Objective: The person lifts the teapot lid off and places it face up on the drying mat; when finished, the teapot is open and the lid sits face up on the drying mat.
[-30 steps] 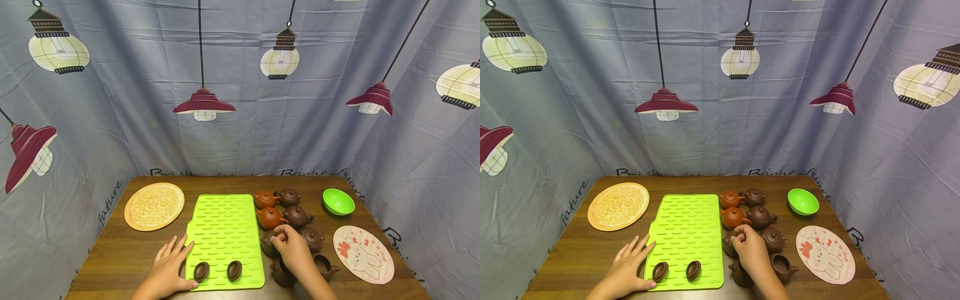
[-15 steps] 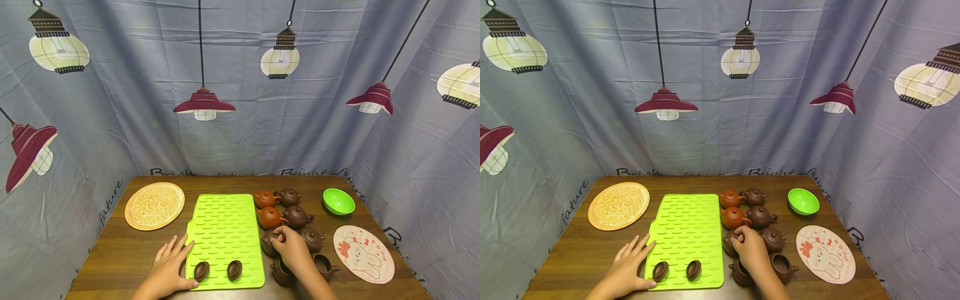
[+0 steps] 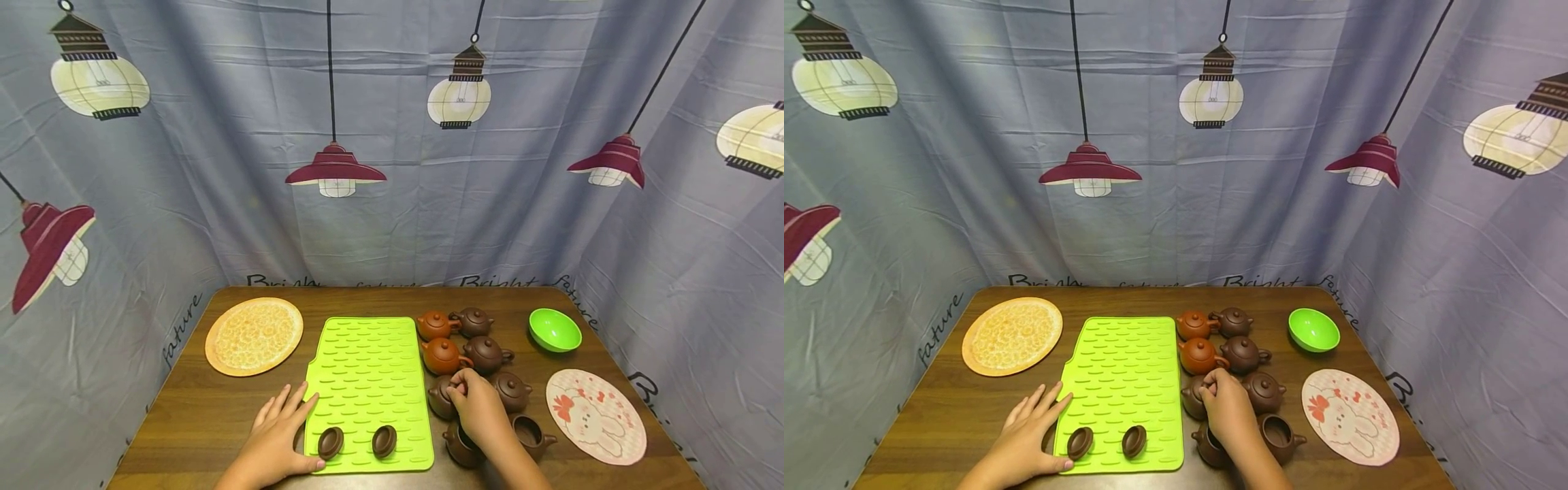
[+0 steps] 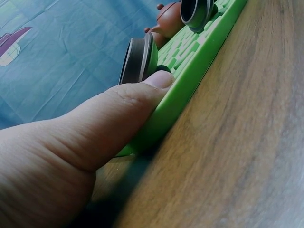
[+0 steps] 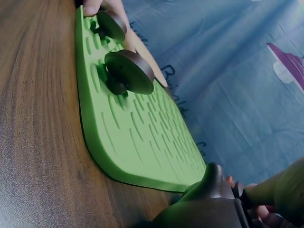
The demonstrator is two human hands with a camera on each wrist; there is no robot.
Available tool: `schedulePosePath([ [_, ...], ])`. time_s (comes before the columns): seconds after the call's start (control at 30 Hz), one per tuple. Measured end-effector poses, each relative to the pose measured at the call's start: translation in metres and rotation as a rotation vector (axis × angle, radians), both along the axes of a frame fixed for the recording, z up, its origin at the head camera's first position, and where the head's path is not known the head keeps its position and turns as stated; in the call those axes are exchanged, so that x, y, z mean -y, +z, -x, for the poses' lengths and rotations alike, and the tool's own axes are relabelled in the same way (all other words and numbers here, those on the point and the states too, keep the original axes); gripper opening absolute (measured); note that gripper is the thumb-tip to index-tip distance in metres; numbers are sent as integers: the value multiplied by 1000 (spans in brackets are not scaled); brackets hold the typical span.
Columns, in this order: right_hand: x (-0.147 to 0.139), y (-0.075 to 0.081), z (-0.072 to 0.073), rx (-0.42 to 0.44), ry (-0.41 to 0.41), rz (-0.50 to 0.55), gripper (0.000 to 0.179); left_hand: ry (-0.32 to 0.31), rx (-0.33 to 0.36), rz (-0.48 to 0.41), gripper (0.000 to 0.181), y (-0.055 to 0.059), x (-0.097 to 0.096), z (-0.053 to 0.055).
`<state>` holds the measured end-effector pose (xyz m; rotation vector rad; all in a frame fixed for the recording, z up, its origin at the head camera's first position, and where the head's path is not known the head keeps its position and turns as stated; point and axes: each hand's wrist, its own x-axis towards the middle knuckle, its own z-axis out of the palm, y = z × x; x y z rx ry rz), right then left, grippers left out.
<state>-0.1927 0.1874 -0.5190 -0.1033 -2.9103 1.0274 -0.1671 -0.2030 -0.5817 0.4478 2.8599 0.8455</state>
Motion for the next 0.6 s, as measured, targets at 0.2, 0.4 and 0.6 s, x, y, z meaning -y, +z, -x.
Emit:
schedulePosePath([
  [0.2, -4, 0, -4, 23, 4, 33, 10, -6, 13, 8, 121, 1, 0, -1],
  [0.4, -8, 2, -6, 30, 7, 91, 12, -3, 3, 17, 121, -2, 0, -1],
  [0.6, -9, 4, -6, 50, -14, 186, 13, -1, -9, 16, 121, -3, 0, 1],
])
